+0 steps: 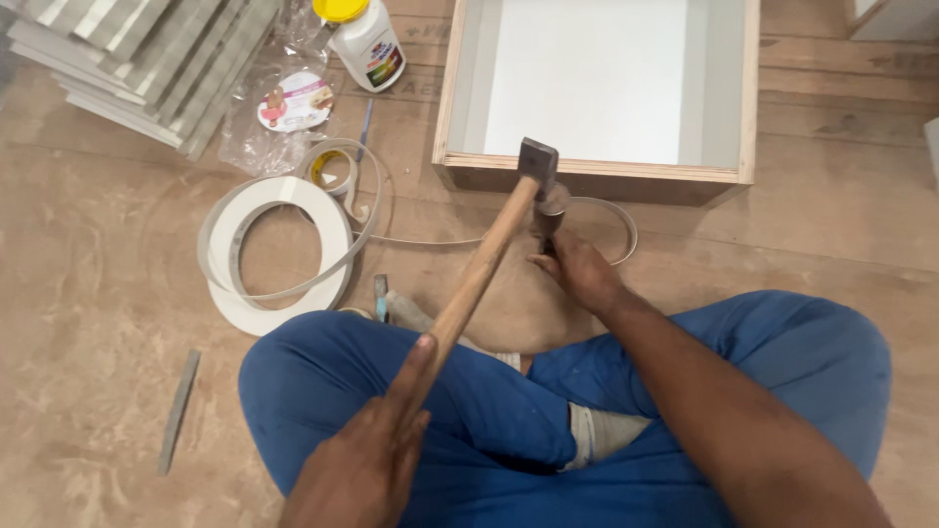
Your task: The person sits on the floor and assembles a wooden drawer. They measure and cut a white edge banding strip using a hammer and a metal tool, then apply glue to the drawer's edge with a brush and attach the strip.
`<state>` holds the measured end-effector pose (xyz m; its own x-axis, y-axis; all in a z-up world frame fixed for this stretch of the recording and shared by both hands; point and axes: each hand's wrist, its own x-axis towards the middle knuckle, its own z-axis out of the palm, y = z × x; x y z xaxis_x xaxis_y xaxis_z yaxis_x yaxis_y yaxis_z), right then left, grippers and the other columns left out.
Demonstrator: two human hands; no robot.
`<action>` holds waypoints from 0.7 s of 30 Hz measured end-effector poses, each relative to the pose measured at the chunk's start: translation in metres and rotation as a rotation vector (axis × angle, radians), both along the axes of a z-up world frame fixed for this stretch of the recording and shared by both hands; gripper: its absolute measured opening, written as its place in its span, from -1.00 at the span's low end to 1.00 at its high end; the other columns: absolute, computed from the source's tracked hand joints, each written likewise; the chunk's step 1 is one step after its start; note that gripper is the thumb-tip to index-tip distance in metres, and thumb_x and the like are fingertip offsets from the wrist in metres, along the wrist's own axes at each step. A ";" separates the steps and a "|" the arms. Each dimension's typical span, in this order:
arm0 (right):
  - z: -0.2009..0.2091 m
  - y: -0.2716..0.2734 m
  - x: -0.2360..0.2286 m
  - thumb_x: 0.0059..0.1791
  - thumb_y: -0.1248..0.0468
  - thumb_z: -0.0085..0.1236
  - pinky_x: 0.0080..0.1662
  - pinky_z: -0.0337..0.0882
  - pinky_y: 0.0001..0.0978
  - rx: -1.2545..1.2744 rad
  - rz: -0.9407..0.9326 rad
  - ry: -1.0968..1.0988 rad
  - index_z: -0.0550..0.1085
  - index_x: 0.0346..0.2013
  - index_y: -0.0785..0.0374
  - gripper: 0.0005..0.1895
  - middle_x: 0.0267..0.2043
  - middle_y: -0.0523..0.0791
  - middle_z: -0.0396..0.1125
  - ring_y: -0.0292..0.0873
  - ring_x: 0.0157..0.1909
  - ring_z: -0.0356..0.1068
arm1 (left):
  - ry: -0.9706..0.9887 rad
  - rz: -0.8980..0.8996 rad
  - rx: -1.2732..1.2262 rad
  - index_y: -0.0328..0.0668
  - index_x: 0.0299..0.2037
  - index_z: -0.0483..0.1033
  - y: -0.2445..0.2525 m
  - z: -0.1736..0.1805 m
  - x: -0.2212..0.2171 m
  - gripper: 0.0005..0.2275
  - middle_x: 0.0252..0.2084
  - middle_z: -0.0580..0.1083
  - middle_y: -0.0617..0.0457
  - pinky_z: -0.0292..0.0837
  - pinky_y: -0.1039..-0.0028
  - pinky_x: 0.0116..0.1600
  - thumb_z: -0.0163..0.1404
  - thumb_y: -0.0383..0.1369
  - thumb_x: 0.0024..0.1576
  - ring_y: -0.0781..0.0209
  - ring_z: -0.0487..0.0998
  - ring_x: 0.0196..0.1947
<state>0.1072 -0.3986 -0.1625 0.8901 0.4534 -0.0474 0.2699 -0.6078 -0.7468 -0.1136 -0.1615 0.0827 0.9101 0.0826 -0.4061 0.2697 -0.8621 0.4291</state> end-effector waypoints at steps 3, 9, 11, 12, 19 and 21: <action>0.013 0.004 0.000 0.04 0.08 0.22 -0.08 0.45 0.00 -0.004 -0.014 -0.056 0.40 0.09 0.33 -0.54 -0.12 0.16 0.44 0.21 -0.08 0.46 | -0.146 -0.015 -0.057 0.37 0.50 -0.03 0.001 0.003 -0.006 -0.31 -0.12 0.61 -0.21 0.59 0.06 -0.22 0.03 -0.30 0.16 -0.24 0.66 -0.22; 0.042 0.003 -0.007 0.03 0.14 0.20 -0.05 0.46 -0.10 0.007 -0.034 0.152 0.39 0.14 0.27 -0.56 -0.20 0.09 0.45 0.07 -0.13 0.51 | 0.121 0.650 -0.030 0.32 0.61 -0.14 0.038 0.004 -0.019 -0.18 -0.12 0.69 -0.16 0.65 0.31 -0.18 0.11 -0.32 0.18 0.05 0.73 -0.30; 0.041 0.005 -0.016 0.00 0.22 0.19 -0.01 0.44 -0.09 0.134 0.065 -0.039 0.43 0.11 0.27 -0.60 -0.07 0.06 0.44 0.10 -0.03 0.47 | -0.394 0.577 -0.100 -0.10 0.40 0.26 0.083 0.003 -0.033 -0.39 -0.25 0.65 -0.15 0.58 0.38 -0.29 0.04 -0.46 0.06 0.18 0.69 -0.33; 0.041 0.004 -0.018 -0.01 0.26 0.19 0.01 0.43 -0.09 0.193 0.110 -0.142 0.45 0.09 0.28 -0.61 0.00 0.05 0.43 0.11 0.01 0.45 | -0.569 0.584 -0.084 -0.24 0.31 0.34 0.100 -0.008 -0.040 -0.51 -0.16 0.59 -0.18 0.53 0.41 -0.20 0.05 -0.46 0.12 0.19 0.62 -0.26; 0.052 0.029 -0.050 0.01 0.15 0.22 0.02 0.42 -0.11 -0.074 0.440 -0.015 0.31 0.22 0.23 -0.46 0.04 0.03 0.35 0.08 0.06 0.40 | -0.440 0.939 0.495 -0.44 -0.06 0.51 0.237 -0.163 -0.123 -0.61 -0.26 0.54 -0.35 0.47 0.03 -0.04 0.29 -0.19 0.20 -0.26 0.58 -0.22; 0.056 0.020 -0.040 0.01 0.13 0.17 0.06 0.43 -0.14 -0.137 0.443 0.064 0.29 0.27 0.16 -0.45 0.07 -0.02 0.36 0.02 0.08 0.42 | -0.337 0.998 0.553 -0.45 -0.07 0.54 0.259 -0.219 -0.143 -0.56 -0.22 0.55 -0.38 0.46 -0.06 -0.03 0.31 -0.14 0.13 -0.38 0.57 -0.14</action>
<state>0.0674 -0.3788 -0.1063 0.6058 0.7746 -0.1817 0.4813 -0.5386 -0.6915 -0.2567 0.0970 -0.1364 0.3979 0.9043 0.1550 0.8717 -0.4253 0.2435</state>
